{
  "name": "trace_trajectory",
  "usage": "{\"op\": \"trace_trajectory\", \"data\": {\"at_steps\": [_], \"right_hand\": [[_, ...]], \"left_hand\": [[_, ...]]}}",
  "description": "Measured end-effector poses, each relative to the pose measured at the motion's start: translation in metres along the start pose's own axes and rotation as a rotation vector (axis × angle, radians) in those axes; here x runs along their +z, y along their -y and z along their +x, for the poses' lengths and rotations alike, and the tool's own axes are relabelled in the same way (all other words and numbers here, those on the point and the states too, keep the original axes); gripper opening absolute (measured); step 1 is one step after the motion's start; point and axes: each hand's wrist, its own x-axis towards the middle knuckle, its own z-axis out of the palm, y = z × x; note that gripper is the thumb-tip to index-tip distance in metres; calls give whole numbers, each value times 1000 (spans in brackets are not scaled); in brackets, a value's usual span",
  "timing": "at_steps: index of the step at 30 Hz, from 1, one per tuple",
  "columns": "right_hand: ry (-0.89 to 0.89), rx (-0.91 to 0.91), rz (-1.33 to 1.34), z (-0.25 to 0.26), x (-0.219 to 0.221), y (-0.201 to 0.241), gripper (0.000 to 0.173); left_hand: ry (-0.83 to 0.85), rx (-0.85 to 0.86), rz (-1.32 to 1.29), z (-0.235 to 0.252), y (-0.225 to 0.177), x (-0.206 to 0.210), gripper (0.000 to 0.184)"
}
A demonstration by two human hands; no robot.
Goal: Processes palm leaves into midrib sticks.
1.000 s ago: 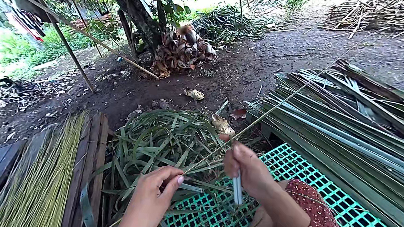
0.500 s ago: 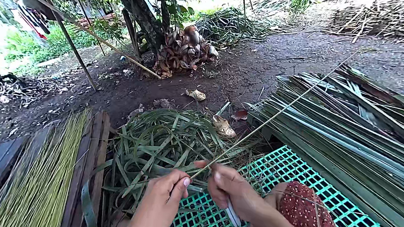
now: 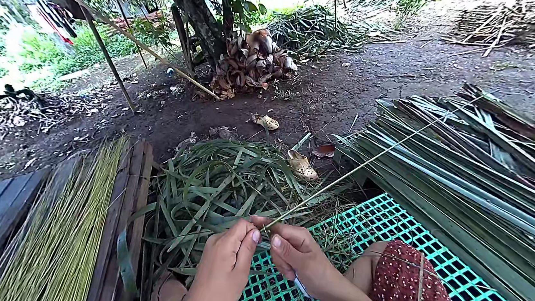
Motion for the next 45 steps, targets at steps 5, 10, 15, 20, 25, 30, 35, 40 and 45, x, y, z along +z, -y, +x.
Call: {"op": "trace_trajectory", "data": {"at_steps": [5,10,15,20,25,30,35,40,45], "right_hand": [[-199,-146,-136,3,-16,12,35],[-491,-188,-65,14,-50,30,37],[-192,-55,-6,4,-32,24,38],[-49,3,62,3,-28,19,38],[-462,-156,-52,17,-91,55,37],[-483,-175,39,20,-84,53,36],[-42,21,63,6,-51,30,39],[-509,-114,-54,10,-123,72,38],[-610,-157,-36,14,-134,82,38]], "left_hand": [[-14,22,-3,0,-6,-2,27],[-9,-13,4,1,-9,-3,26],[-10,-119,-64,4,-10,-1,24],[43,-115,-96,-1,-11,-8,24],[93,-101,-59,-5,-11,-21,25],[76,-91,8,-4,-9,-14,26],[104,-114,9,-2,-11,-23,25],[128,-83,28,-9,-7,-45,27],[167,-83,105,-10,-7,-38,28]]}}
